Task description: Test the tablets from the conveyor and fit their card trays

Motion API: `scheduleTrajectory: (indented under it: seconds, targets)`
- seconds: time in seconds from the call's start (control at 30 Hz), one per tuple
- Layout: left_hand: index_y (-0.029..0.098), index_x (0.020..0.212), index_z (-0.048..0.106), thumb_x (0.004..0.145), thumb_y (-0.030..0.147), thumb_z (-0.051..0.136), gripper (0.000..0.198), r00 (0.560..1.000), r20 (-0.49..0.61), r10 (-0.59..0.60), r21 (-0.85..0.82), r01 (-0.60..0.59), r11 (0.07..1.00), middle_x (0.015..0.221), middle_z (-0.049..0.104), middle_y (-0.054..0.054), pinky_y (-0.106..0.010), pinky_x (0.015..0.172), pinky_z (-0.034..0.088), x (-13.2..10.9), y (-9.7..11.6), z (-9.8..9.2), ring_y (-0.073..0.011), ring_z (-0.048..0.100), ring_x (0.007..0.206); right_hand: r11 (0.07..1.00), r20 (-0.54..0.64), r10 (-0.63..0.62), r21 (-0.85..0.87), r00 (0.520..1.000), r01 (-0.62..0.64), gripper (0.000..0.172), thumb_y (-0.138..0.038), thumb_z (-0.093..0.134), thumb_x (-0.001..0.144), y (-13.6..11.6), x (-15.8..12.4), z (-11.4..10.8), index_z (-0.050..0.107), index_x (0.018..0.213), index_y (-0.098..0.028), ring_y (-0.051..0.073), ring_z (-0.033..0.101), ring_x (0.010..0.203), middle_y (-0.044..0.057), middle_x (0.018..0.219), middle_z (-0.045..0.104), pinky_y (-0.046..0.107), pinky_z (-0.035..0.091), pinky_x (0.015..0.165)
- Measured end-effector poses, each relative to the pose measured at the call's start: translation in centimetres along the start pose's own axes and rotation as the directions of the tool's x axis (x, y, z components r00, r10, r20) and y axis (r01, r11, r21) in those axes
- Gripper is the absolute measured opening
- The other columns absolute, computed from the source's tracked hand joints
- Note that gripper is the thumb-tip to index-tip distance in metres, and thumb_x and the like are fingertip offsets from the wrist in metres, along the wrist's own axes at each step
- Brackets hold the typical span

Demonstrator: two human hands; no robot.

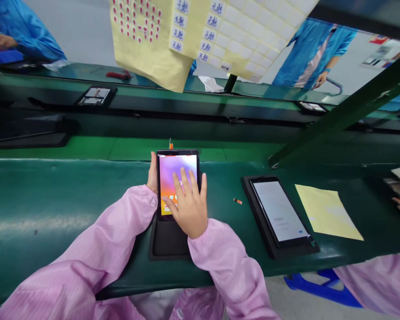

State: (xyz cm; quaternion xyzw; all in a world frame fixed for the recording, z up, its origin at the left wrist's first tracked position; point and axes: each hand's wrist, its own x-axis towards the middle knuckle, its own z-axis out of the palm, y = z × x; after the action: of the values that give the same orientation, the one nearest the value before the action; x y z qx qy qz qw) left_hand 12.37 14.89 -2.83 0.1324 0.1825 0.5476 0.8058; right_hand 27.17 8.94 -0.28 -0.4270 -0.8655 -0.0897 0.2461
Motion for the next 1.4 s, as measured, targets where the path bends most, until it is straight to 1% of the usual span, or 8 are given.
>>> scheduleTrajectory:
  seconds: [0.13, 0.3, 0.47, 0.83, 0.93, 1.1, 1.27, 1.4]
  targets:
    - [0.01, 0.119, 0.063, 0.077, 0.083, 0.034, 0.089, 0.999, -0.042, 0.034, -0.009, -0.034, 0.999, 0.114, 0.069, -0.016, -0.045, 0.103, 0.044, -0.1, -0.1, 0.4, -0.0347, 0.062, 0.113, 0.993, 0.078, 0.116, -0.016, 0.99, -0.116, 0.07, -0.057, 0.035, 0.095, -0.8, 1.8, 1.3, 0.036, 0.146, -0.009, 0.035, 0.031, 0.141, 0.017, 0.154, 0.032, 0.059, 0.019, 0.116]
    - [0.011, 0.116, 0.065, 0.078, 0.08, 0.04, 0.083, 0.99, -0.096, 0.101, 0.014, -0.1, 0.995, 0.107, 0.072, -0.014, -0.043, 0.098, 0.048, -0.4, -0.3, 0.3, -0.0335, 0.065, 0.107, 0.98, 0.037, 0.197, -0.007, 0.98, -0.197, 0.081, -0.061, 0.038, 0.092, -4.1, 0.4, 2.4, 0.032, 0.147, -0.002, 0.04, 0.024, 0.143, 0.024, 0.154, 0.027, 0.06, 0.02, 0.115]
    - [0.01, 0.114, 0.066, 0.082, 0.074, 0.039, 0.077, 0.98, -0.14, 0.143, 0.021, -0.141, 0.99, 0.098, 0.074, -0.012, -0.041, 0.096, 0.049, -0.4, 0.0, 0.1, -0.0326, 0.066, 0.105, 0.975, 0.058, 0.22, 0.002, 0.974, -0.22, 0.083, -0.063, 0.041, 0.09, -6.5, -0.7, 2.5, 0.034, 0.147, -0.003, 0.041, 0.029, 0.141, 0.024, 0.153, 0.029, 0.06, 0.021, 0.115]
    - [0.012, 0.108, 0.068, 0.082, 0.072, 0.042, 0.07, 0.97, -0.166, 0.177, 0.008, -0.178, 0.984, 0.095, 0.074, -0.01, -0.041, 0.095, 0.05, -0.3, 0.0, 0.2, -0.0309, 0.067, 0.102, 0.979, 0.169, 0.174, 0.075, 0.97, -0.189, 0.074, -0.061, 0.038, 0.092, -6.5, -2.3, 1.6, 0.035, 0.148, -0.012, 0.037, 0.031, 0.141, 0.015, 0.154, 0.034, 0.061, 0.017, 0.116]
    - [0.012, 0.108, 0.068, 0.078, 0.075, 0.044, 0.074, 0.98, -0.131, 0.148, 0.01, -0.148, 0.989, 0.099, 0.074, -0.011, -0.043, 0.094, 0.05, -0.4, -0.2, 0.2, -0.0321, 0.067, 0.1, 0.974, 0.115, 0.189, 0.104, 0.975, -0.201, 0.065, -0.056, 0.037, 0.094, -5.3, -2.5, 1.0, 0.041, 0.144, -0.015, 0.033, 0.034, 0.14, 0.013, 0.151, 0.04, 0.06, 0.014, 0.117]
    - [0.013, 0.109, 0.068, 0.078, 0.077, 0.04, 0.076, 0.976, -0.12, 0.182, 0.035, -0.179, 0.983, 0.099, 0.073, -0.012, -0.042, 0.094, 0.049, -0.3, -0.3, 0.2, -0.0319, 0.067, 0.1, 0.946, -0.005, 0.321, 0.054, 0.947, -0.32, 0.07, -0.054, 0.034, 0.096, -4.0, -1.8, 1.7, 0.038, 0.144, -0.004, 0.035, 0.033, 0.141, 0.022, 0.151, 0.036, 0.06, 0.018, 0.115]
    - [0.011, 0.105, 0.069, 0.078, 0.078, 0.039, 0.078, 0.97, -0.137, 0.2, 0.053, -0.195, 0.979, 0.095, 0.074, -0.012, -0.04, 0.092, 0.051, -0.4, -0.3, 0.2, -0.031, 0.069, 0.093, 0.942, 0.071, 0.332, 0.021, 0.94, -0.335, 0.086, -0.065, 0.039, 0.089, -6.3, -2.2, 2.7, 0.035, 0.145, 0.001, 0.042, 0.027, 0.141, 0.026, 0.152, 0.029, 0.06, 0.022, 0.114]
    - [0.013, 0.105, 0.069, 0.078, 0.076, 0.042, 0.073, 0.97, -0.13, 0.208, 0.033, -0.205, 0.978, 0.095, 0.074, -0.01, -0.04, 0.093, 0.051, -0.3, -0.4, 0.0, -0.0297, 0.07, 0.092, 0.945, 0.194, 0.308, 0.047, 0.931, -0.323, 0.089, -0.069, 0.042, 0.085, -8.4, -3.6, 1.9, 0.039, 0.144, -0.001, 0.042, 0.031, 0.14, 0.027, 0.149, 0.036, 0.061, 0.024, 0.113]
